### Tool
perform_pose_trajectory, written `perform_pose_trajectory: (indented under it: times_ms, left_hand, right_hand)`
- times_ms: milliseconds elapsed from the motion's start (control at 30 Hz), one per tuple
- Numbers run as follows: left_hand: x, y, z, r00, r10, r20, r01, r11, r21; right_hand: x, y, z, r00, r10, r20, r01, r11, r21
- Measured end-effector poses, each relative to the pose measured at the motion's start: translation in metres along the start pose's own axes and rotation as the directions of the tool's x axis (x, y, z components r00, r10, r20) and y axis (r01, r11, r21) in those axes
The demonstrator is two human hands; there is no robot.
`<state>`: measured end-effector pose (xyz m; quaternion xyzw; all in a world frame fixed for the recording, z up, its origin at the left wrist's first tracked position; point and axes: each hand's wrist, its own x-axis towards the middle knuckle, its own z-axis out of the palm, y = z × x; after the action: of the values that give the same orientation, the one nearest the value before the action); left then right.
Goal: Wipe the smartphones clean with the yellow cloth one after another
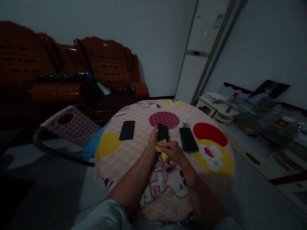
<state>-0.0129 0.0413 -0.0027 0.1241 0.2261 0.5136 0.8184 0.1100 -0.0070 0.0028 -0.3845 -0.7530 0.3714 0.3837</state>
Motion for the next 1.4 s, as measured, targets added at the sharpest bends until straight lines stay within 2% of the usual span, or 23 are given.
perform_pose_trajectory:
  times_ms: [133, 200, 367, 567, 667, 867, 967, 1167, 1400]
  left_hand:
    - [0.002, 0.001, -0.005, 0.995, -0.051, -0.085, 0.050, 0.999, -0.014]
    - [0.002, 0.002, -0.007, 0.992, -0.034, -0.118, 0.030, 0.999, -0.041]
    - [0.003, 0.009, -0.009, 0.985, 0.011, -0.170, -0.027, 0.995, -0.093]
    - [0.005, 0.015, -0.010, 0.973, 0.115, -0.200, -0.132, 0.989, -0.073]
    - [0.005, 0.015, -0.010, 0.976, 0.111, -0.185, -0.127, 0.989, -0.078]
    - [-0.001, 0.008, -0.009, 0.988, 0.084, -0.128, -0.091, 0.995, -0.049]
    - [-0.003, 0.007, -0.009, 0.990, 0.094, -0.102, -0.097, 0.995, -0.026]
    - [0.001, 0.014, -0.009, 0.984, 0.116, -0.136, -0.128, 0.988, -0.082]
    - [0.000, 0.018, -0.008, 0.983, 0.131, -0.129, -0.144, 0.985, -0.098]
  right_hand:
    - [0.000, -0.001, 0.000, 0.998, -0.039, 0.038, 0.039, 0.999, 0.012]
    - [0.000, -0.003, -0.001, 0.998, -0.053, 0.028, 0.053, 0.999, -0.003]
    - [0.001, -0.004, -0.005, 0.995, -0.079, -0.061, 0.071, 0.990, -0.118]
    - [0.003, 0.010, -0.012, 0.973, -0.041, -0.229, 0.011, 0.992, -0.129]
    - [0.002, 0.010, -0.008, 0.972, -0.042, -0.230, 0.011, 0.991, -0.133]
    - [0.000, -0.009, 0.018, 0.986, -0.128, -0.102, 0.113, 0.983, -0.145]
    - [-0.001, -0.013, 0.023, 0.986, -0.151, -0.076, 0.136, 0.976, -0.168]
    - [0.001, -0.004, 0.009, 0.979, -0.121, -0.167, 0.085, 0.975, -0.205]
    - [0.002, 0.003, -0.002, 0.954, -0.070, -0.290, 0.029, 0.989, -0.143]
